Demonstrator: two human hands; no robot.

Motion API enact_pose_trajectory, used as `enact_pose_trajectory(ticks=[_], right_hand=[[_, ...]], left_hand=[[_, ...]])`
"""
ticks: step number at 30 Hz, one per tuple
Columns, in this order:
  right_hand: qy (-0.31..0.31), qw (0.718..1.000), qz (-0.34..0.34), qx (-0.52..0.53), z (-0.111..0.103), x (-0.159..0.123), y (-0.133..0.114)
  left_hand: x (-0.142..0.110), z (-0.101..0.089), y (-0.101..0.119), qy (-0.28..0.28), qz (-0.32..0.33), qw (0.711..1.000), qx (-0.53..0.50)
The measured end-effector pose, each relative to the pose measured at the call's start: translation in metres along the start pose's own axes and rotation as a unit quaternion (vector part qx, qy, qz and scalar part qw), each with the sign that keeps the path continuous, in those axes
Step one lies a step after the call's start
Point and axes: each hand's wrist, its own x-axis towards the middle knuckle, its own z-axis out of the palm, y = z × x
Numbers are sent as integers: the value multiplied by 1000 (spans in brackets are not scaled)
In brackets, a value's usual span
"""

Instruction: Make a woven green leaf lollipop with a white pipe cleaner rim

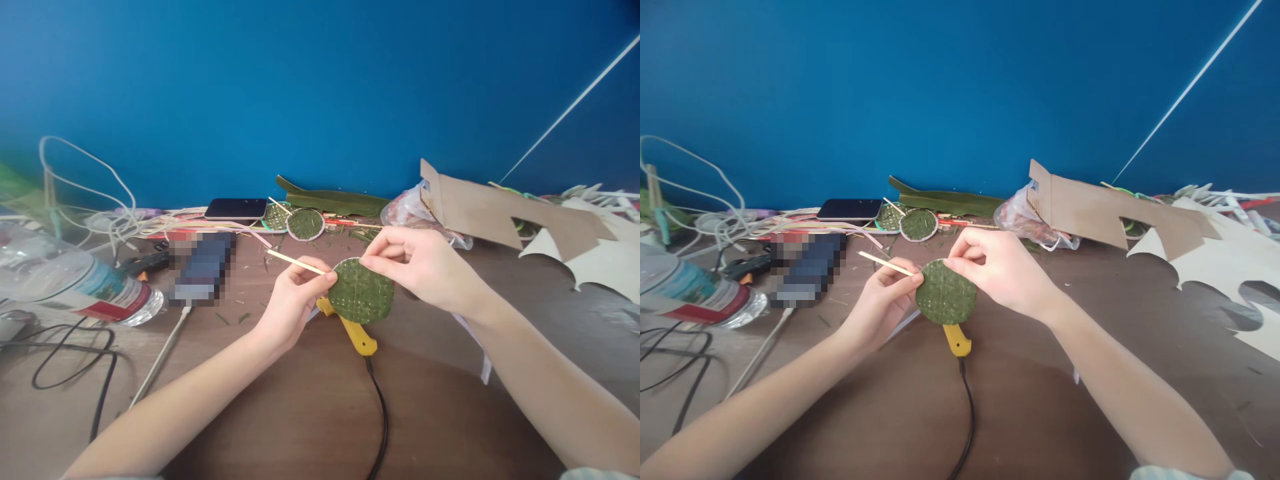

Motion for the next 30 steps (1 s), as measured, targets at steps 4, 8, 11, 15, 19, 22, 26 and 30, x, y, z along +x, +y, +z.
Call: enact_pose_trajectory(ticks=[4,8,11,15,19,22,26,30], right_hand=[[-14,1000,15,-6,0,1,1],[-36,999,36,9,0,2,4],[-43,997,51,33,0,4,7],[-57,992,81,76,2,9,9],[-66,983,118,121,10,14,15],[-69,979,117,150,16,15,22],[-73,976,105,175,20,15,29],[-71,977,104,171,20,15,29]], left_hand=[[0,-1,-2,7,-12,1000,1],[0,-1,-3,10,-21,1000,-2],[0,0,-3,11,-16,1000,2],[0,0,-1,16,-17,1000,-3],[1,0,-1,27,-22,999,-3],[3,0,0,43,-27,999,0],[5,1,0,61,-33,998,9],[5,2,0,65,-40,997,16]])
